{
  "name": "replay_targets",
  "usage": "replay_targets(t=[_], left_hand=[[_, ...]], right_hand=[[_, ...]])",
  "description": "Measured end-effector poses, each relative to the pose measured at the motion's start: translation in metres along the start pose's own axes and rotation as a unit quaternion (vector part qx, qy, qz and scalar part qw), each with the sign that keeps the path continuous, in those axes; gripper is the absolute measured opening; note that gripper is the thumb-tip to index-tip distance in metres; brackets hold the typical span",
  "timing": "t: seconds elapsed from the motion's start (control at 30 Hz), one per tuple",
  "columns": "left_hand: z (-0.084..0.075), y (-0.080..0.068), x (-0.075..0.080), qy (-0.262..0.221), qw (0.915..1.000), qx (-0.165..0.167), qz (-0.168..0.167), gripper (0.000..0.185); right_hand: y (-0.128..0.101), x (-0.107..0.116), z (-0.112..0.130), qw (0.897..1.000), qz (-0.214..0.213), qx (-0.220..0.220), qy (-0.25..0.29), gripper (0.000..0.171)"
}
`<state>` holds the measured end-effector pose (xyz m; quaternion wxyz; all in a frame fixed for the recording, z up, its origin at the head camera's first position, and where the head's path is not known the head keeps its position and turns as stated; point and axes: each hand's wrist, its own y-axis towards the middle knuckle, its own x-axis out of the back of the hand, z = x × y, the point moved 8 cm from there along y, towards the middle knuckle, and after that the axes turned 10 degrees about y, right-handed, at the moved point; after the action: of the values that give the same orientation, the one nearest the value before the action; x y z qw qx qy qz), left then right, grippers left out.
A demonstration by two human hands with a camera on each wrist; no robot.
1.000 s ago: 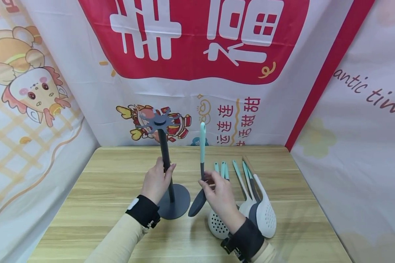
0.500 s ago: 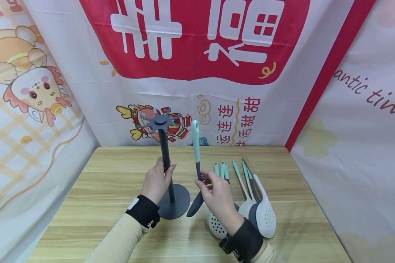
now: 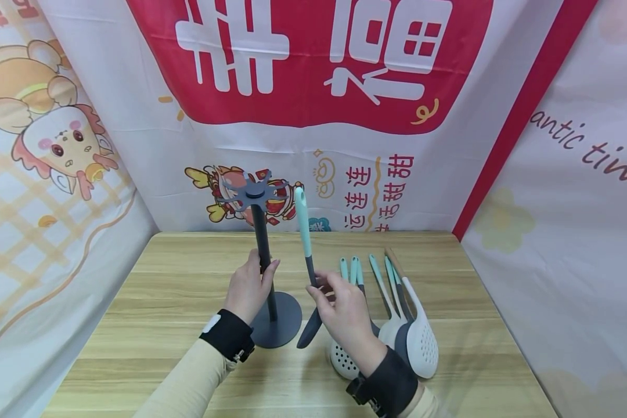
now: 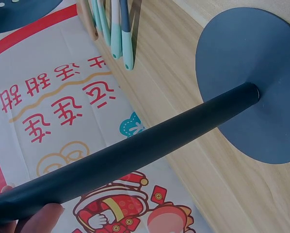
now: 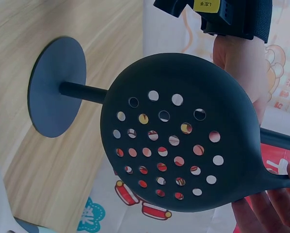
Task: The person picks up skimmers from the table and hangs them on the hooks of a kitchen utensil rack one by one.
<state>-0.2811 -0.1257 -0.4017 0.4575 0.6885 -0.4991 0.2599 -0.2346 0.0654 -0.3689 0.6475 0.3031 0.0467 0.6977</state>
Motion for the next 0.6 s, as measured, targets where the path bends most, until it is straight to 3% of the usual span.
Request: replay_targets(t=[0.37,0.6], left_hand=[[0.0001,0.0014,0.001,-0.001,1.0,-0.003,-0.008,0.033],[-0.0001,0.0014,0.0011,-0.008,1.0,-0.003,-0.005,0.032]], right_hand=[[0.0017,-0.0024,0.0057,0.999,0.0,0.036,-0.005,0.022],[0.0021,-0.0023,0.0044,1.0,0.0,0.022,-0.01,0.023]])
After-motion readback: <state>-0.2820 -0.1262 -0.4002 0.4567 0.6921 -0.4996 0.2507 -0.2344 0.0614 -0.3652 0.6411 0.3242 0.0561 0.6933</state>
